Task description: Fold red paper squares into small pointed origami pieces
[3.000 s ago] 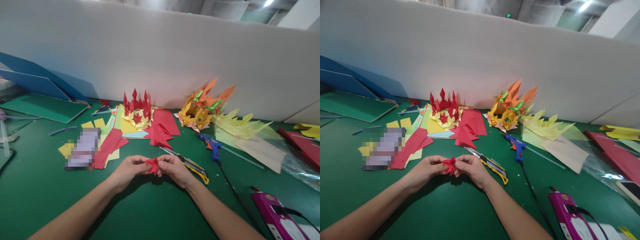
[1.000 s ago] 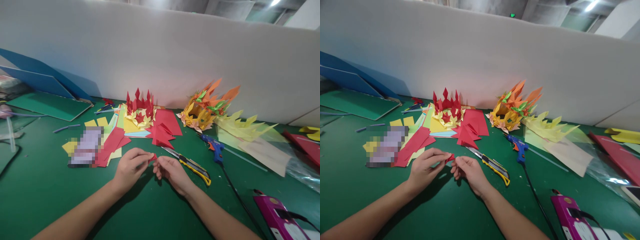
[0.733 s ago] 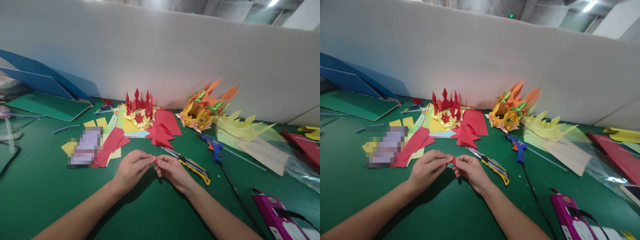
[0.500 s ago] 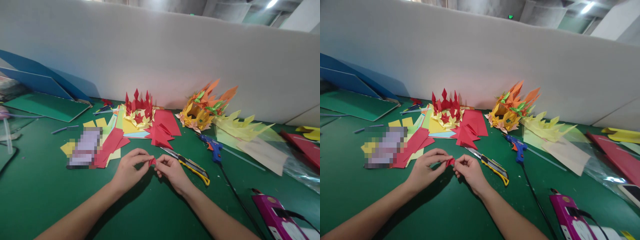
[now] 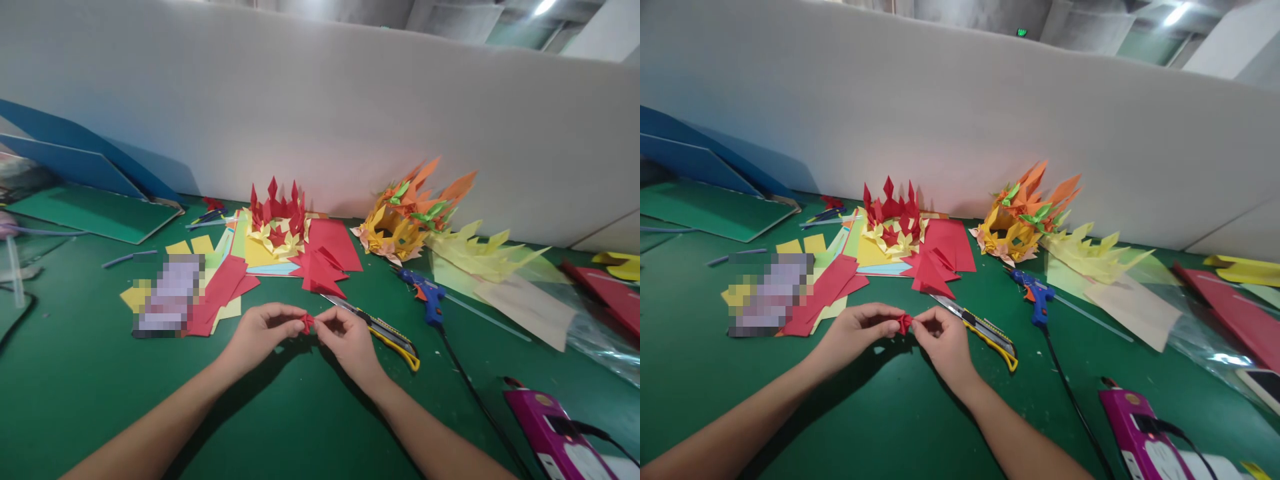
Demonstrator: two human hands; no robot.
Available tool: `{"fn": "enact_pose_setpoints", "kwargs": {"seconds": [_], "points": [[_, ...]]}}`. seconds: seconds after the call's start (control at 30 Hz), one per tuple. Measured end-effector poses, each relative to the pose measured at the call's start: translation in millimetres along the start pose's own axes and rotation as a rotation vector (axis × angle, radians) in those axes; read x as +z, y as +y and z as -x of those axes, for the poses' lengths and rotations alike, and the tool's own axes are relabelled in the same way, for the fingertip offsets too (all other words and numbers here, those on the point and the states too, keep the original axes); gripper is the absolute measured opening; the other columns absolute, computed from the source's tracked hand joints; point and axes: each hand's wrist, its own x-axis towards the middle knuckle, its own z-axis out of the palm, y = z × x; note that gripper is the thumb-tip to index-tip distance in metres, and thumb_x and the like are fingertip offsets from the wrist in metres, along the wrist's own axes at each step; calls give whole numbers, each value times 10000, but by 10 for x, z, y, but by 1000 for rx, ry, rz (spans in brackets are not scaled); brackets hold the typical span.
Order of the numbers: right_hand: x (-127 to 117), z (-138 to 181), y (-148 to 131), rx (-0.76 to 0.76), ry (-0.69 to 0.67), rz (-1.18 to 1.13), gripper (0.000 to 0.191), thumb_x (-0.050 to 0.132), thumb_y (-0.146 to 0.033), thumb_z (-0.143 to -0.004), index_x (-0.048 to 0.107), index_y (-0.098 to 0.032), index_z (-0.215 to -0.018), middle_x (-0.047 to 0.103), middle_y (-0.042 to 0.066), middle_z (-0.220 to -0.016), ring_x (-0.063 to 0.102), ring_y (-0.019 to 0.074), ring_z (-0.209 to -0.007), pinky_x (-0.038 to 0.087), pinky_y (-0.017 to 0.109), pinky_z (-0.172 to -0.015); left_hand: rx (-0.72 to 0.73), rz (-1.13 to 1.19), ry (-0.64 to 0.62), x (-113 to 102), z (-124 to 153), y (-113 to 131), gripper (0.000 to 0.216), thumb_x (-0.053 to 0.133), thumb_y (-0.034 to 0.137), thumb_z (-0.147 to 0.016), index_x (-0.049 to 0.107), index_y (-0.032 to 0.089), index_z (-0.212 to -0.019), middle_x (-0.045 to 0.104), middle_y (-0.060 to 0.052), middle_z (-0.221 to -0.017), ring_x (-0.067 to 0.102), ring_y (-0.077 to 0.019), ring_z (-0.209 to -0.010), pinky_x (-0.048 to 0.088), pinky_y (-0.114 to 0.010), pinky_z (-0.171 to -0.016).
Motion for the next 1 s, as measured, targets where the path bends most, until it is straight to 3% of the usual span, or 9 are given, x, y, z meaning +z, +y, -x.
{"fn": "enact_pose_setpoints", "kwargs": {"seconds": [0.1, 0.23, 0.3, 0.4, 0.5, 0.67, 0.9, 1.0], "points": [[-13, 35, -4, -312, 52, 273, 134, 556, -207, -788, 593, -190, -661, 631, 19, -626, 563, 143, -580, 458, 271, -566, -104, 100, 2, 13, 8, 17, 283, 789, 328, -549, 717, 158, -764, 697, -22, -626, 596, -133, -561, 499, -288, -612], [-75, 52, 10, -764, -9, 567, 186, 483, -150, -859, 616, -205, -740, 670, 54, -686, 596, 171, -644, 471, 302, -617, -182, 187, -38, 39, 19, 51, 336, 795, 402, -530, 660, 154, -711, 650, 13, -582, 547, -93, -494, 461, -245, -541], [-109, 48, 11, -876, -38, 627, 192, 463, -137, -874, 625, -208, -798, 683, 64, -723, 602, 173, -659, 477, 303, -619, -190, 179, -63, 46, 21, 63, 344, 778, 428, -547, 622, 162, -699, 612, 36, -542, 511, -78, -452, 426, -228, -494], [-124, 39, -5, -929, -53, 634, 183, 463, -130, -879, 625, -204, -840, 686, 65, -731, 602, 171, -655, 484, 295, -611, -173, 147, -72, 46, 17, 55, 338, 751, 440, -578, 571, 175, -687, 556, 65, -505, 465, -65, -414, 367, -206, -442], [-85, 31, -29, -840, -40, 571, 155, 493, -145, -870, 619, -205, -802, 680, 51, -705, 600, 166, -647, 483, 288, -611, -145, 96, -61, 39, 11, 21, 319, 721, 439, -616, 550, 170, -639, 537, 63, -504, 447, -63, -421, 350, -203, -445], [2, 33, -46, -495, -18, 344, 135, 554, -156, -797, 592, -207, -677, 627, 12, -643, 571, 145, -598, 469, 262, -578, -36, 112, -1, 47, 19, -2, 268, 717, 390, -627, 572, 165, -635, 605, 20, -633, 541, -101, -573, 431, -242, -592], [33, 35, -48, -144, -35, 102, 91, 582, -231, -718, 606, -188, -641, 598, -1, -598, 525, 124, -532, 444, 237, -517, -79, 126, 45, 52, 17, 23, 250, 747, 381, -591, 623, 168, -631, 626, 21, -561, 583, -126, -546, 475, -270, -598], [8, -3, -38, 7, -31, -19, 131, 608, -298, -696, 611, -174, -654, 576, -13, -552, 483, 107, -479, 410, 228, -473, -72, 133, 4, 33, 11, 11, 258, 783, 343, -553, 691, 159, -709, 708, -30, -682, 653, -170, -642, 516, -320, -691]]}}
